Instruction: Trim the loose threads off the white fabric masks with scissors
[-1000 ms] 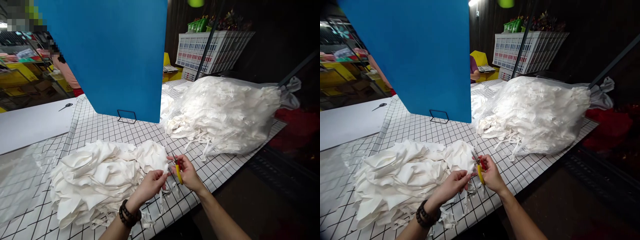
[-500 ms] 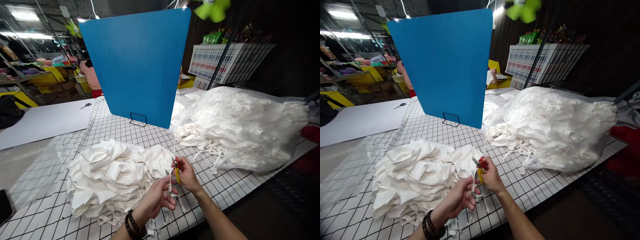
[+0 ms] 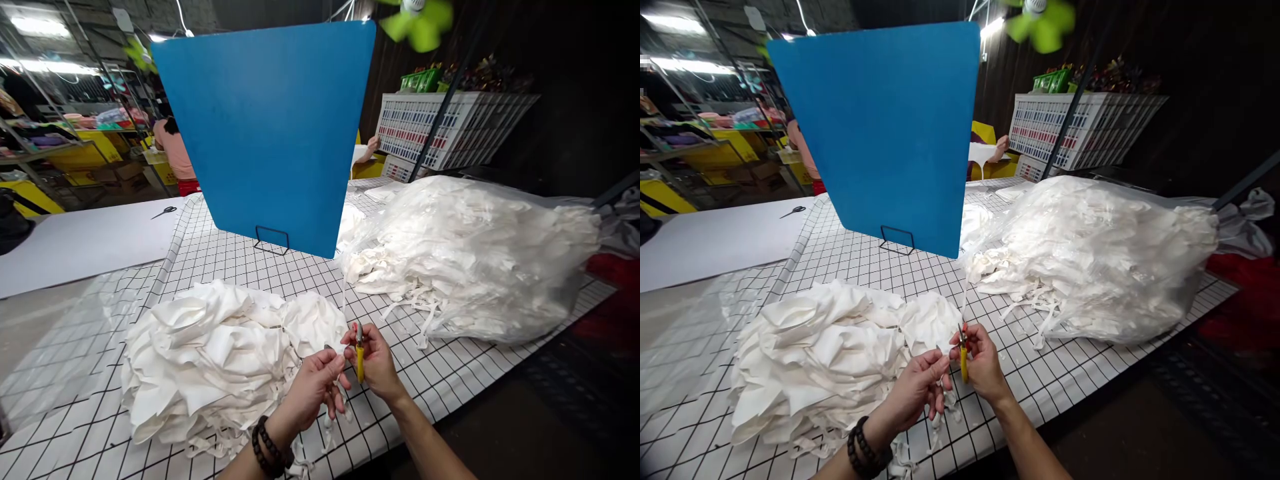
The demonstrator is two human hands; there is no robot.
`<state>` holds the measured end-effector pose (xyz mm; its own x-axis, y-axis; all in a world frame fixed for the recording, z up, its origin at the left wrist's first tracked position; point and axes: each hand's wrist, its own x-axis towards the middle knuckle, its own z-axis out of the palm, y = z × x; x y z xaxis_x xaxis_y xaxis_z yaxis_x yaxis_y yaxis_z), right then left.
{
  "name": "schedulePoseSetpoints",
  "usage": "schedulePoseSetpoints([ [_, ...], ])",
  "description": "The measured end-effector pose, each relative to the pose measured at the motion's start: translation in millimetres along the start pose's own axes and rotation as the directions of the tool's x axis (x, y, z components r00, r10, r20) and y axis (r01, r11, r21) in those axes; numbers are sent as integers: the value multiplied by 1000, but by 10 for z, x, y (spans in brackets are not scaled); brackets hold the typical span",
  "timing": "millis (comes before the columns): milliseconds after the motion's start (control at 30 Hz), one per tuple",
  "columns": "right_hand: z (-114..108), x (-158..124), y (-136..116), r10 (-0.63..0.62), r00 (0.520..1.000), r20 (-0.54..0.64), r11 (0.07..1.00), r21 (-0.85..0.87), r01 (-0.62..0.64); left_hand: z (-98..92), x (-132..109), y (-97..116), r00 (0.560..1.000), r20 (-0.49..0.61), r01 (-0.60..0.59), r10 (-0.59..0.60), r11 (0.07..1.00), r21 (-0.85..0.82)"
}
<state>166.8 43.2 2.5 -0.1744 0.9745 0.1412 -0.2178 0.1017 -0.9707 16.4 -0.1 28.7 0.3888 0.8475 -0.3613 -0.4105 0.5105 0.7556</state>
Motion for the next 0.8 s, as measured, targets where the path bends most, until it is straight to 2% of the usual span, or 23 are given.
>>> schedulePoseSetpoints([
  [133, 2, -35, 8, 20, 1000, 4, 999, -34, -20, -12, 14, 26, 998, -9, -58, 59, 996, 72],
  [300, 22, -58, -46, 21, 1000, -5, 998, -63, -21, -21, 38, 2, 999, -8, -43, 44, 995, 95],
  [367, 17, -61, -60, 32, 999, -14, 998, -57, -33, -26, 43, -14, 999, -17, -38, 41, 989, 145],
  [433, 7, -63, -57, 47, 999, -26, 998, -32, -47, -32, 39, -22, 992, -63, -91, 111, 964, 251],
  [500, -1, -65, -43, 53, 998, -41, 999, -7, -53, -37, 23, -16, 948, -127, -214, 292, 879, 425],
  [567, 4, -70, -28, 58, 997, -59, 998, 10, -58, -39, -1, -1, 855, -152, -319, 495, 735, 598],
  [600, 13, -73, -22, 66, 996, -62, 998, 18, -65, -38, -11, 6, 815, -146, -349, 561, 676, 649],
  [633, 25, -76, -16, 78, 995, -61, 997, 26, -77, -36, -15, 8, 796, -135, -369, 591, 648, 666],
  [667, 36, -78, -10, 96, 994, -49, 995, 35, -94, -33, -12, 6, 802, -124, -380, 584, 660, 648],
  [800, 20, -83, -17, 164, 986, 12, 986, 18, -164, -21, 67, -51, 912, -80, -350, 402, 865, 360],
])
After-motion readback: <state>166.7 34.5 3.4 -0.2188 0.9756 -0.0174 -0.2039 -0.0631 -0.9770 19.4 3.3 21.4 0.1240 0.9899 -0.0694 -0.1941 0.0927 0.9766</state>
